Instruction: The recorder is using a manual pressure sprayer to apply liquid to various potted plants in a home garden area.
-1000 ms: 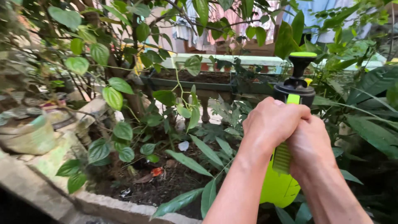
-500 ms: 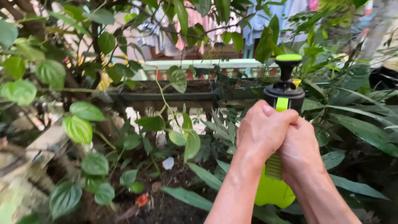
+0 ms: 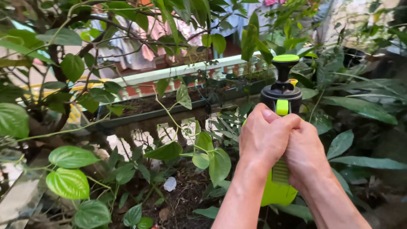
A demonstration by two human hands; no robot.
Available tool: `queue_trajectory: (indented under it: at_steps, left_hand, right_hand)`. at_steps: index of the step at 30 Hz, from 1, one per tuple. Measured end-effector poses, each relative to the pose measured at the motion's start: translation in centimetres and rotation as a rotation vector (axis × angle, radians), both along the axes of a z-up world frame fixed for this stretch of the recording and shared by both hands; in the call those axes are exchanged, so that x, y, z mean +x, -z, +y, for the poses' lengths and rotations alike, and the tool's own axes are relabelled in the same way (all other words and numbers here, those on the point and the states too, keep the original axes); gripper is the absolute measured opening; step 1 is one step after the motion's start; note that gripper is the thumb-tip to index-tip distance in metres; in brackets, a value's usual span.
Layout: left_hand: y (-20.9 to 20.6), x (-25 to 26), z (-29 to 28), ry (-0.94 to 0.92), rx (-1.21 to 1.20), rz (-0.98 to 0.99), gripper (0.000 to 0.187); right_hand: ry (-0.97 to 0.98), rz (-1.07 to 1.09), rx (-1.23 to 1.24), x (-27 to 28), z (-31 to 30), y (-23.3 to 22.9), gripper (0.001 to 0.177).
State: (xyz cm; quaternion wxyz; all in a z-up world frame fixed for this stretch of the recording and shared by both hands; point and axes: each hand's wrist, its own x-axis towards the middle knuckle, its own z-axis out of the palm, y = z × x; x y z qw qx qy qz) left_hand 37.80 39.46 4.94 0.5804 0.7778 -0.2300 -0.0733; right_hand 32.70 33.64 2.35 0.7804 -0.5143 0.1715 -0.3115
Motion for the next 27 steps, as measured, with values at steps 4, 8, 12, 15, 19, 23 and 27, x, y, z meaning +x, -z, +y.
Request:
queue_trajectory:
  at_steps: [4, 8, 12, 15, 19, 23, 27]
  left_hand:
    - [0.1, 0.6, 0.0, 0.025, 0.007, -0.002, 0.05]
    - [0.1, 1.0, -0.4, 0.047, 0.034, 0.028, 0.049]
    - [0.4, 1.0, -1.5, 0.052, -0.046, 0.014, 0.05]
    - [0.1, 0.8, -2.3, 0.079, -0.094, 0.021, 0.05]
    - [0.1, 0.9, -3.9, 0.103, -0.132, 0.004, 0.05]
    - [-0.4, 1.1, -5.0, 0.115, -0.115, 0.014, 0.049]
    - [-0.5, 1.5, -6.2, 0.102, -0.083, 0.039, 0.048]
  right_hand:
    - [0.042, 0.029, -0.028, 0.6, -0.2, 0.5, 0.026]
    - [0.031, 0.038, -0.043, 0.9, -0.9, 0.6, 0.027]
    - [0.046, -0.001, -0.091, 1.1, -2.1, 0.9, 0.026]
    - [0.061, -0.031, -0.118, 0.9, -2.9, 0.5, 0.023]
    - [0.108, -0.034, -0.162, 1.2, -4.8, 0.7, 0.022]
    - [0.068, -0.091, -0.145, 1.5, -6.1, 0.6, 0.023]
    - [0.042, -0.105, -0.096, 2.1, -7.4, 0.9, 0.023]
